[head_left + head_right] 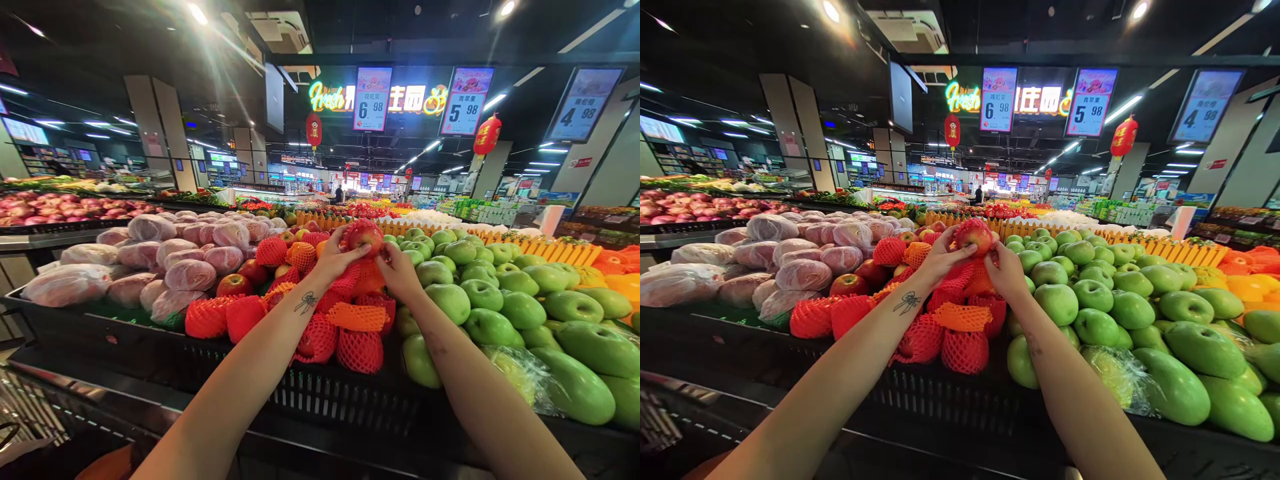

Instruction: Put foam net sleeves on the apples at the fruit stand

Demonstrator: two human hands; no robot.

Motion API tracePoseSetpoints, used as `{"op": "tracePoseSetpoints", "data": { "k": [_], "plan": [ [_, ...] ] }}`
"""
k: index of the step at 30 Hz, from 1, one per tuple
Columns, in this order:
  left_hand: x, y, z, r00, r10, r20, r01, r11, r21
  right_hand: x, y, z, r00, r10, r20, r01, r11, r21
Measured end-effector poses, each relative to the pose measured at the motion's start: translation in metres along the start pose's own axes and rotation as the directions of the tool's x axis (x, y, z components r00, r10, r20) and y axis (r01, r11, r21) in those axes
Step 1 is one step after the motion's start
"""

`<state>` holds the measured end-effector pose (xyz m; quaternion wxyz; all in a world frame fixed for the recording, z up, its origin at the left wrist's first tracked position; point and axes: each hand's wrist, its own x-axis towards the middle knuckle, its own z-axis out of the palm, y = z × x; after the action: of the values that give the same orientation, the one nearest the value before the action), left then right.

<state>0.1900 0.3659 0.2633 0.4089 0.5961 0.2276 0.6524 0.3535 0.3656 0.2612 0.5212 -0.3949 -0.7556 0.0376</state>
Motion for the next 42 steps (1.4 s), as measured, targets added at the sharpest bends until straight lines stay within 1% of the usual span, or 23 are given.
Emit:
{"op": "tracePoseSetpoints", "data": {
  "k": [3,6,8,10,12,13,15,16,18,20,21,23,25,26,28,31,33,35,37,39,42],
  "plan": [
    [0.002,-0.001,-0.002,0.998,0.029,-0.059,-0.026,0.998,0.053,-0.001,-0.001,0.0,1.0,-0.016,0.026,0.017,0.999,-0.038],
    [0.005,-0.005,-0.005,0.984,0.112,-0.139,-0.081,0.974,0.212,-0.002,-0.004,-0.001,1.0,-0.028,0.012,0.029,0.999,-0.027],
    [0.008,-0.008,-0.008,0.973,0.155,-0.171,-0.098,0.948,0.302,-0.003,-0.007,-0.002,0.997,-0.069,-0.021,0.069,0.997,-0.016],
    [0.009,-0.01,-0.009,0.97,0.162,-0.183,-0.093,0.937,0.338,-0.004,-0.01,-0.003,0.99,-0.136,-0.035,0.136,0.991,-0.013],
    [0.01,-0.013,-0.011,0.969,0.168,-0.183,-0.098,0.934,0.342,-0.005,-0.012,-0.003,0.98,-0.198,-0.01,0.198,0.98,-0.008],
    [0.01,-0.013,-0.011,0.966,0.184,-0.18,-0.112,0.93,0.35,-0.005,-0.013,-0.004,0.977,-0.214,0.007,0.214,0.977,-0.001],
    [0.01,-0.013,-0.012,0.958,0.232,-0.171,-0.15,0.908,0.392,-0.006,-0.013,-0.005,0.98,-0.197,0.006,0.196,0.98,0.018],
    [0.01,-0.012,-0.012,0.953,0.257,-0.159,-0.171,0.892,0.419,-0.006,-0.014,-0.005,0.986,-0.166,-0.018,0.167,0.986,0.028],
    [0.008,-0.01,-0.011,0.947,0.302,-0.107,-0.222,0.86,0.459,-0.006,-0.014,-0.007,0.991,-0.086,-0.104,0.093,0.994,0.055],
    [0.006,-0.007,-0.009,0.942,0.336,-0.018,-0.289,0.837,0.464,-0.005,-0.015,-0.008,0.984,-0.025,-0.176,0.044,0.994,0.103],
    [0.005,-0.005,-0.008,0.938,0.346,0.03,-0.322,0.831,0.454,-0.005,-0.015,-0.008,0.983,-0.007,-0.184,0.033,0.99,0.137],
    [0.003,-0.002,-0.006,0.929,0.354,0.113,-0.366,0.823,0.433,-0.004,-0.015,-0.007,0.99,0.012,-0.139,0.019,0.976,0.217],
    [0.001,0.0,-0.005,0.925,0.347,0.155,-0.38,0.819,0.429,-0.004,-0.013,-0.004,0.998,0.03,-0.058,-0.011,0.953,0.302],
    [0.001,0.0,-0.005,0.926,0.341,0.163,-0.378,0.818,0.433,-0.003,-0.012,-0.003,0.998,0.056,-0.02,-0.046,0.935,0.353],
    [0.0,0.0,-0.005,0.935,0.317,0.161,-0.356,0.826,0.436,-0.003,-0.009,0.001,0.986,0.161,0.036,-0.159,0.871,0.465],
    [0.002,0.0,-0.007,0.955,0.256,0.152,-0.295,0.88,0.372,-0.002,-0.007,0.004,0.933,0.354,0.068,-0.321,0.73,0.603],
    [0.004,0.0,-0.007,0.973,0.192,0.128,-0.222,0.93,0.293,-0.001,-0.007,0.004,0.903,0.427,0.054,-0.356,0.67,0.651],
    [0.005,0.0,-0.007,0.99,0.115,0.08,-0.131,0.963,0.235,-0.001,-0.009,0.005,0.902,0.43,0.051,-0.349,0.651,0.674],
    [0.006,0.001,-0.007,0.998,0.059,0.034,-0.065,0.975,0.211,-0.001,-0.012,0.005,0.919,0.386,0.081,-0.336,0.657,0.675],
    [0.007,0.001,-0.007,0.999,0.051,0.005,-0.051,0.978,0.204,-0.002,-0.014,0.006,0.929,0.351,0.119,-0.335,0.656,0.676],
    [0.009,-0.001,-0.008,0.996,0.093,-0.015,-0.086,0.964,0.253,-0.003,-0.016,0.007,0.924,0.361,0.13,-0.344,0.629,0.698]
  ]
}}
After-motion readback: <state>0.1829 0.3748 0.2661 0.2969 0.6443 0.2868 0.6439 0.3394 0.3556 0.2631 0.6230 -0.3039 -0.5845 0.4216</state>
